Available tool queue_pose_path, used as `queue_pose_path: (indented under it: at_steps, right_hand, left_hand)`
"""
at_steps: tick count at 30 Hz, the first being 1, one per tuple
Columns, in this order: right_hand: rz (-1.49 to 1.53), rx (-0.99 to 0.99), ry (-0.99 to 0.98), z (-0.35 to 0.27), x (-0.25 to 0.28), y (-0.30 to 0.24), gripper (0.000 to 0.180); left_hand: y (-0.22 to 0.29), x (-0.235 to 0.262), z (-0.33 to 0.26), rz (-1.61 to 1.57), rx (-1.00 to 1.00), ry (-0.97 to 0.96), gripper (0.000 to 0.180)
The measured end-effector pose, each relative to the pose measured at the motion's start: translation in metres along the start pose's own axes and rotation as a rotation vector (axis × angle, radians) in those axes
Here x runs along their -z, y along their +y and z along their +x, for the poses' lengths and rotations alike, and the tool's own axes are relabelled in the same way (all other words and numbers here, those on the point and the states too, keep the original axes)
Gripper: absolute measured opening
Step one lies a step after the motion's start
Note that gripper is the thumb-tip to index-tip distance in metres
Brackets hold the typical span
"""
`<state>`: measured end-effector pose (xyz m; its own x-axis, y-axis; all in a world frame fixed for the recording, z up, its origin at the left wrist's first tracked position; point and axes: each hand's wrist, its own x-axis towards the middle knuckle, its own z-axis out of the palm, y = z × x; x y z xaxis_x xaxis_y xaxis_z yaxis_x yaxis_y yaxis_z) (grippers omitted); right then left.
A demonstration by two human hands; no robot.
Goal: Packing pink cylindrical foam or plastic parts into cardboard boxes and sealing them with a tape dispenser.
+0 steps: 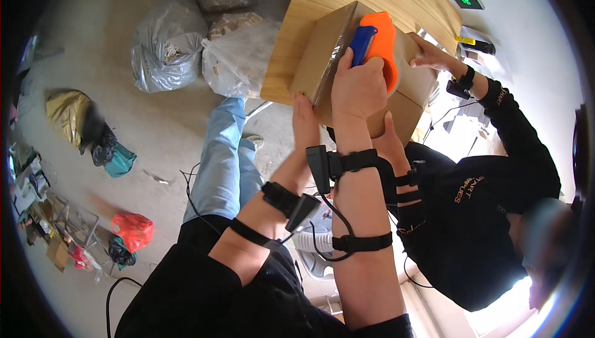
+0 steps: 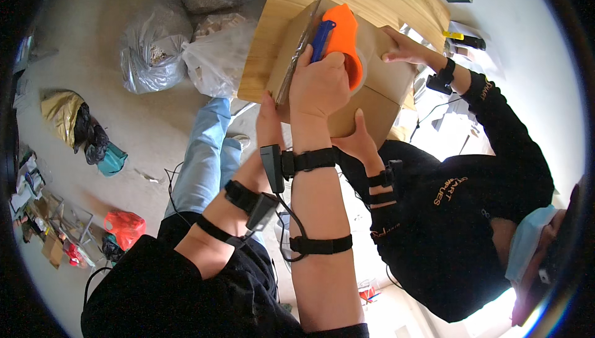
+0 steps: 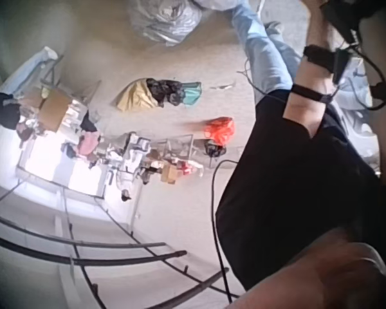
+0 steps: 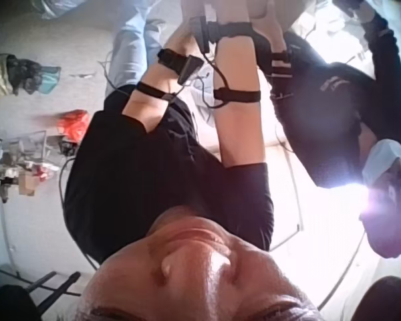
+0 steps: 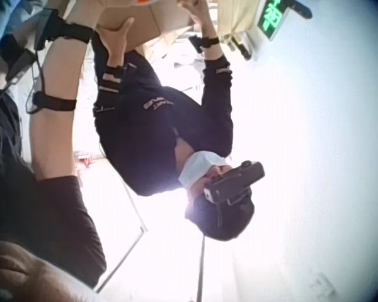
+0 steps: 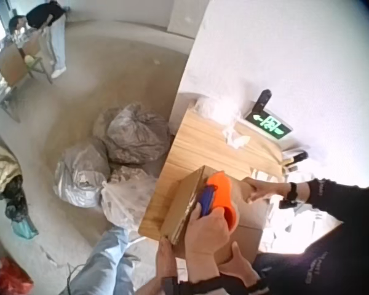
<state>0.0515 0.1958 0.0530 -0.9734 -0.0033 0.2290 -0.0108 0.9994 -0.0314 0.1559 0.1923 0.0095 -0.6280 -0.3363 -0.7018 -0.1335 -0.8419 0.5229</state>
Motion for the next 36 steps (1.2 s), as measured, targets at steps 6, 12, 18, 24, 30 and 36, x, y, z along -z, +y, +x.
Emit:
queue_pose_path:
  at_steps: [6,12,18,24,30,36]
  right_hand:
    - [0.035,-0.019,-0.036,-0.006,0.005,-0.02,0.043]
    - [0.152,-0.056,-0.13,-0.004,0.019,-0.03,0.039]
    - [0.202,-0.141,-0.295,0.009,0.043,-0.004,0.042]
    - [0.974,-0.121,-0.609,0.007,0.102,0.087,0.035]
    - [1.119,-0.102,-0.931,0.024,0.137,0.107,0.041]
    - [1.027,0.085,-1.02,0.036,0.148,0.108,0.044]
  left_hand:
    - [-0.002,0.045,0.049,0.031,0.108,-0.059,0.059]
    - [0.024,0.034,0.041,1.099,-0.598,-0.183,0.055]
    - [0.026,0.037,0.049,0.971,-0.604,-0.314,0.054]
    - [0.128,-0.026,0.051,0.81,-0.34,-0.465,0.043]
    - [0.189,-0.071,0.025,0.786,-0.023,-0.666,0.046]
    - [0.177,-0.076,0.022,0.782,-0.012,-0.58,0.034]
